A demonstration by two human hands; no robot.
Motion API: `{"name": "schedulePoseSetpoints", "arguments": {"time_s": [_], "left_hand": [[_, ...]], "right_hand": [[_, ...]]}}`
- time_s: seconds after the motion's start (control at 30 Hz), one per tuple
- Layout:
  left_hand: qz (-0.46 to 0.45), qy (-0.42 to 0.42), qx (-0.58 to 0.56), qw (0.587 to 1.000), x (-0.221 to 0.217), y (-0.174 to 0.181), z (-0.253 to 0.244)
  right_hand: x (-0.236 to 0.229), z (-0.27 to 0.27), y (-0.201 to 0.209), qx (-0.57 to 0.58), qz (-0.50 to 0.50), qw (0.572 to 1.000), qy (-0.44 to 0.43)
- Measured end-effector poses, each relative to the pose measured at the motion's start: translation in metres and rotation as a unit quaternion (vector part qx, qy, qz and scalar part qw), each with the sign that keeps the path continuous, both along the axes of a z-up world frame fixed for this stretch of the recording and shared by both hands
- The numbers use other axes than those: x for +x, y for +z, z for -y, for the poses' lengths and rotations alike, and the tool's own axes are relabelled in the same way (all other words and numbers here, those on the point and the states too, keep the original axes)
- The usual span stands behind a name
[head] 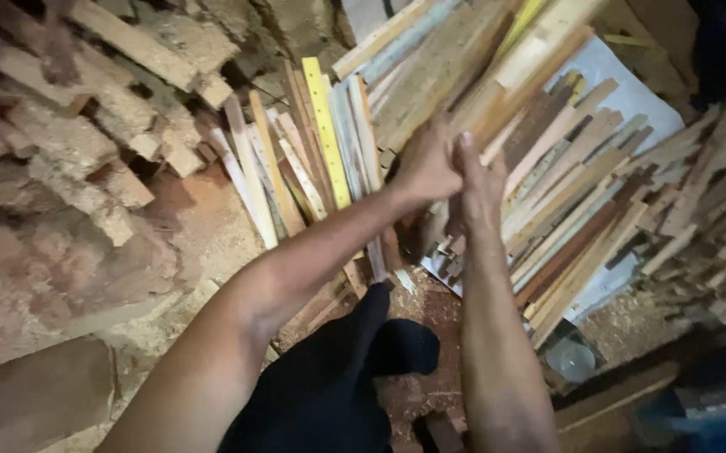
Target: Planing and sorting thin wooden strips using an electric hand planer
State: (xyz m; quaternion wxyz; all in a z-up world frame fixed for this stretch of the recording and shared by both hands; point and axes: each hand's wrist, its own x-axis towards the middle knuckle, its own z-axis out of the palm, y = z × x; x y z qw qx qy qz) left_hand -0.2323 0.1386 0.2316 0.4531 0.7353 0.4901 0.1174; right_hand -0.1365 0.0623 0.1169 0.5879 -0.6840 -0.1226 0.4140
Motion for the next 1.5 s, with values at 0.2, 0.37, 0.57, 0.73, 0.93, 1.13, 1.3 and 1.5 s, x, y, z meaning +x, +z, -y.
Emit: {"name": "schedulePoseSetpoints", "arguments": {"time_s": [0.2,0.37,0.57,0.73,0.93,1.13,1.3,1.5], "left_hand": [[0.147,0.075,0.145,0.976,-0.002,-0.01,0.04],[0.175,0.225,0.041,0.958,-0.047,0.02,0.064],[0.092,0.288,-0.013,0.953,-0.149,-0.055,0.035],[0.019,0.304,0.166,0.938,-0.12,-0.029,0.031],[0.05,0.046,0.026,0.997,-0.031,-0.043,0.013],[-0.145,0.028,-0.131,0.98,0.006,-0.131,-0.015],[-0.083,0.021,-0.088,0.992,0.013,-0.091,-0.014],[-0.062,0.003,-0.215,0.975,0.015,-0.1,0.005]], "right_hand": [[-0.009,0.011,0.116,-0.038,0.159,0.979,0.119],[-0.061,-0.002,0.179,-0.013,0.135,0.963,0.233],[-0.118,-0.029,0.093,-0.02,0.146,0.879,0.454],[-0.094,-0.007,0.115,-0.079,0.128,0.963,0.221],[-0.016,-0.023,0.02,-0.178,0.207,0.961,0.048],[-0.004,-0.037,0.039,-0.225,0.11,0.96,0.127],[-0.016,-0.034,0.093,-0.223,0.068,0.955,0.185],[-0.018,-0.017,0.092,-0.24,-0.003,0.958,0.156]]}}
